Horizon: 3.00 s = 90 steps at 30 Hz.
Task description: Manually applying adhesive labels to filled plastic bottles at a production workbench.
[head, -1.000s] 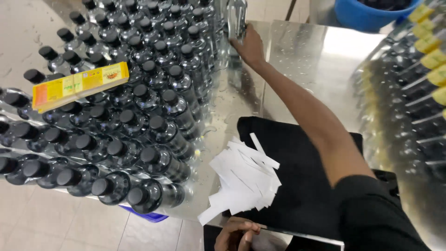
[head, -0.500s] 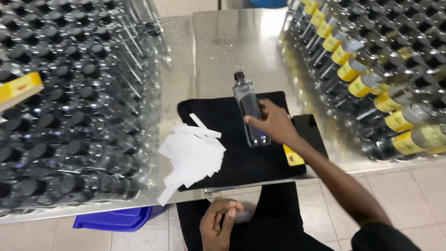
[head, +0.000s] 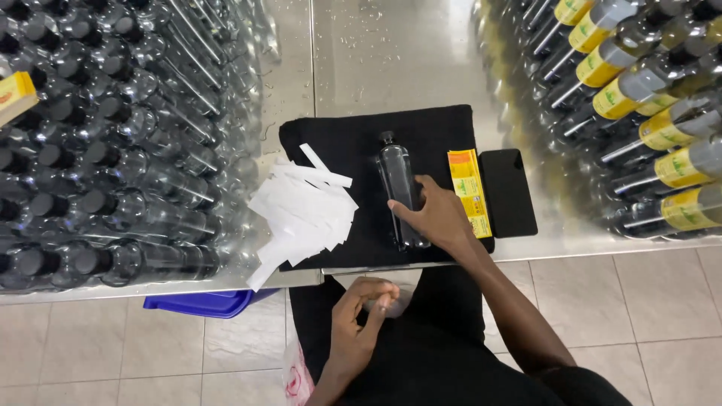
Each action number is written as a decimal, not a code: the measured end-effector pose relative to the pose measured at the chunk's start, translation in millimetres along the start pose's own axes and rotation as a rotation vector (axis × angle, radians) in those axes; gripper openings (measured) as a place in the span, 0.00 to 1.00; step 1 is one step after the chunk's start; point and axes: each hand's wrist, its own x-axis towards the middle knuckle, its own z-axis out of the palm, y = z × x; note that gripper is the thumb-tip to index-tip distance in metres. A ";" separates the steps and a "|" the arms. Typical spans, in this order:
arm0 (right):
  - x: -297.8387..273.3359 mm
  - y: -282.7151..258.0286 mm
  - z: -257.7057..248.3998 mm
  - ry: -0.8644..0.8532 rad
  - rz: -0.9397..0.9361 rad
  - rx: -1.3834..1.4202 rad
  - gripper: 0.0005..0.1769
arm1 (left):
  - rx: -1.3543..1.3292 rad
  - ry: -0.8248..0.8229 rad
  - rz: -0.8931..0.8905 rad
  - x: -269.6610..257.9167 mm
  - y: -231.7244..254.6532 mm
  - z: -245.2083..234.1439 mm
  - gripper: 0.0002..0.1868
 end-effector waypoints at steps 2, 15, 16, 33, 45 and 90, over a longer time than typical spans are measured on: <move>-3.3 -6.3 -2.6 -0.012 0.001 -0.026 0.52 | 0.003 0.004 -0.028 3.9 -7.7 1.5 0.07; -33.5 72.4 23.4 0.517 -0.473 -0.255 0.22 | 0.400 0.021 0.056 35.6 -47.0 7.2 0.12; -38.7 83.5 26.3 0.519 -0.466 -0.256 0.22 | 0.398 0.014 0.055 36.9 -48.1 8.7 0.12; -102.9 115.6 16.5 0.838 -0.331 0.209 0.11 | 0.079 0.042 0.042 61.4 -18.9 36.2 0.22; -134.1 92.9 -6.5 0.778 -0.465 0.325 0.16 | -0.247 0.064 -0.225 82.7 -39.4 54.6 0.22; -104.3 124.7 13.6 0.918 -0.411 0.469 0.13 | -0.295 0.047 -0.240 48.2 -50.9 102.0 0.10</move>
